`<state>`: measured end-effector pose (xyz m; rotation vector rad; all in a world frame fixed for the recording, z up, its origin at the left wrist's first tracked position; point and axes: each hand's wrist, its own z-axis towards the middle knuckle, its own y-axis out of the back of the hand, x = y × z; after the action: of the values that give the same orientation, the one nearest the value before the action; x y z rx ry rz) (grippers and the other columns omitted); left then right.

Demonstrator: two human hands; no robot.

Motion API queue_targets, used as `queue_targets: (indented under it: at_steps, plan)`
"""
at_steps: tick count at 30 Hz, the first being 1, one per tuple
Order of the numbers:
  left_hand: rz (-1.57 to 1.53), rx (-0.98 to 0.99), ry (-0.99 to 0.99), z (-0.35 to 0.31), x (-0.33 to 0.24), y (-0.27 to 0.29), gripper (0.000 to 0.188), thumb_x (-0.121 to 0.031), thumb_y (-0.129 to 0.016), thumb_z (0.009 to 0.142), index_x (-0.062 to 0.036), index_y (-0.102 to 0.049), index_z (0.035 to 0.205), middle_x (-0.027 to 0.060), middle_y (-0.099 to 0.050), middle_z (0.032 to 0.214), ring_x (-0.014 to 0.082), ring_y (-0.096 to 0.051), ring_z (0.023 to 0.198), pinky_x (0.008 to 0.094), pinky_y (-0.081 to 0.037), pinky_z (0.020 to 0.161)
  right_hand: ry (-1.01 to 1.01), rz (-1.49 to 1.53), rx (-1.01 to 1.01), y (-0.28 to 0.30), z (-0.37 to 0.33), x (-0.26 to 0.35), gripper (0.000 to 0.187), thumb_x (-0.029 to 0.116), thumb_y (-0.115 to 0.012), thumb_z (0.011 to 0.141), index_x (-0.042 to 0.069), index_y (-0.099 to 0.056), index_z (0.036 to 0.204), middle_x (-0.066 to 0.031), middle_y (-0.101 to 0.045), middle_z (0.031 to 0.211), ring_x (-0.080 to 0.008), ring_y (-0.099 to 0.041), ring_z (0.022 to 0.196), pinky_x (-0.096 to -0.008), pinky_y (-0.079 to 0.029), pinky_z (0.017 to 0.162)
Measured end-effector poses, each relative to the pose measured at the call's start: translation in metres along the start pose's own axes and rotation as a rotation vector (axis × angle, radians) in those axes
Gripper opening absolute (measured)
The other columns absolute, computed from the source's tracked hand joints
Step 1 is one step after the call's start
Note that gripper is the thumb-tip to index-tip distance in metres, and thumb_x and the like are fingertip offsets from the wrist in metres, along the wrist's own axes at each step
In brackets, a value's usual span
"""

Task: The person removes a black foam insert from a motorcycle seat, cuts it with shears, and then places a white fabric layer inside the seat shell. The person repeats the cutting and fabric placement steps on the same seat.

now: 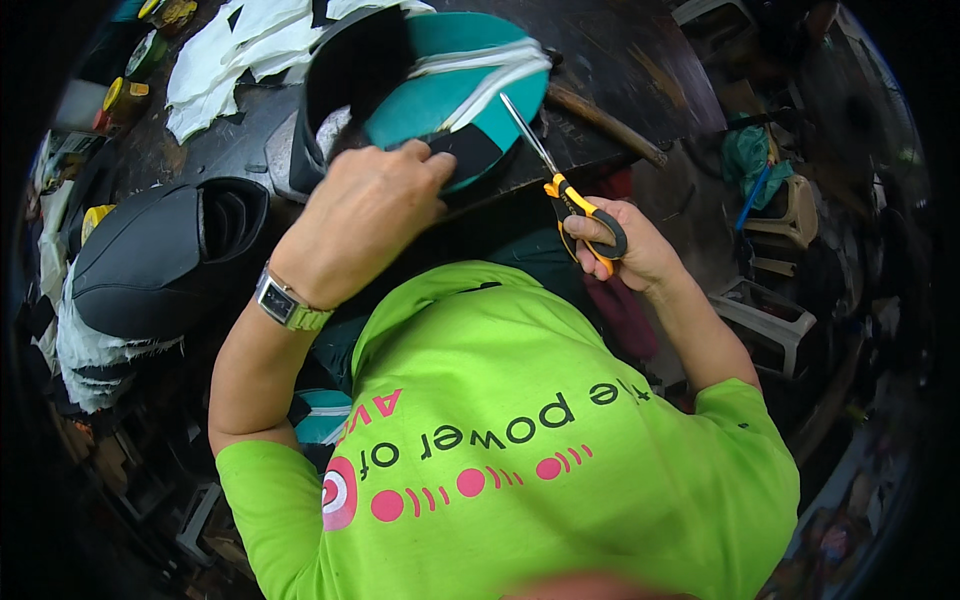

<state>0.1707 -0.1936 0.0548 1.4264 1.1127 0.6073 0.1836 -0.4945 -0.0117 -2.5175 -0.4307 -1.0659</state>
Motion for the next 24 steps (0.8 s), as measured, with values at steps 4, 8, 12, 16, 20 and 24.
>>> queue_targets:
  at_steps: [4, 8, 12, 16, 20, 24]
  plan:
    - [-0.093, -0.045, -0.112, 0.026, 0.001, 0.000, 0.045, -0.025, -0.070, 0.093, -0.0038, -0.062, 0.132, 0.0210, -0.070, 0.093, 0.0377, -0.070, 0.087, 0.0460, -0.056, 0.076, -0.028, -0.042, 0.008, 0.003, 0.002, 0.000, 0.029, 0.032, -0.078, 0.093, 0.009, -0.060, 0.095, -0.0024, -0.063, 0.062, -0.0050, -0.054, 0.042, -0.0163, -0.039, 0.040]
    - [-0.002, -0.150, -0.225, 0.063, 0.020, -0.011, 0.030, -0.012, -0.071, 0.092, -0.0083, -0.073, 0.122, 0.0148, -0.070, 0.100, 0.0323, -0.070, 0.092, 0.0413, -0.056, 0.080, -0.023, -0.074, 0.002, 0.005, 0.005, 0.002, 0.031, 0.033, -0.079, 0.092, 0.008, -0.060, 0.095, -0.0025, -0.063, 0.062, -0.0050, -0.054, 0.041, -0.0163, -0.039, 0.041]
    - [-0.067, -0.150, -0.236, 0.075, 0.028, -0.016, 0.015, -0.010, -0.069, 0.090, -0.0057, -0.075, 0.104, 0.0121, -0.069, 0.103, 0.0322, -0.069, 0.095, 0.0428, -0.055, 0.084, -0.016, -0.094, -0.005, 0.005, 0.005, 0.003, 0.033, 0.033, -0.080, 0.092, 0.007, -0.060, 0.095, -0.0025, -0.063, 0.062, -0.0049, -0.054, 0.041, -0.0163, -0.038, 0.041]
    - [-0.092, -0.080, -0.212, 0.080, 0.029, -0.012, 0.011, -0.007, -0.070, 0.092, -0.0046, -0.072, 0.103, 0.0105, -0.064, 0.115, 0.0291, -0.067, 0.100, 0.0394, -0.054, 0.087, 0.001, -0.142, -0.026, 0.002, 0.004, 0.007, 0.034, 0.033, -0.081, 0.090, 0.007, -0.060, 0.095, -0.0024, -0.063, 0.061, -0.0053, -0.055, 0.042, -0.0166, -0.039, 0.041]
    - [-0.347, -0.058, -0.260, 0.070, 0.044, -0.010, 0.006, -0.006, -0.068, 0.094, -0.0036, -0.068, 0.099, 0.0099, -0.058, 0.123, 0.0272, -0.064, 0.104, 0.0368, -0.052, 0.090, -0.016, -0.265, -0.070, 0.003, 0.003, 0.012, 0.036, 0.032, -0.084, 0.087, 0.005, -0.060, 0.095, -0.0019, -0.062, 0.060, -0.0055, -0.056, 0.043, -0.0178, -0.039, 0.041]
    - [-0.515, -0.103, -0.188, 0.071, 0.050, -0.015, 0.008, -0.010, -0.069, 0.096, -0.0028, -0.068, 0.098, 0.0102, -0.060, 0.118, 0.0254, -0.063, 0.100, 0.0365, -0.052, 0.087, 0.073, -0.444, -0.114, 0.004, 0.005, 0.013, 0.039, 0.032, -0.086, 0.086, 0.004, -0.060, 0.093, 0.0008, -0.058, 0.058, -0.0045, -0.051, 0.044, -0.0188, -0.038, 0.043]
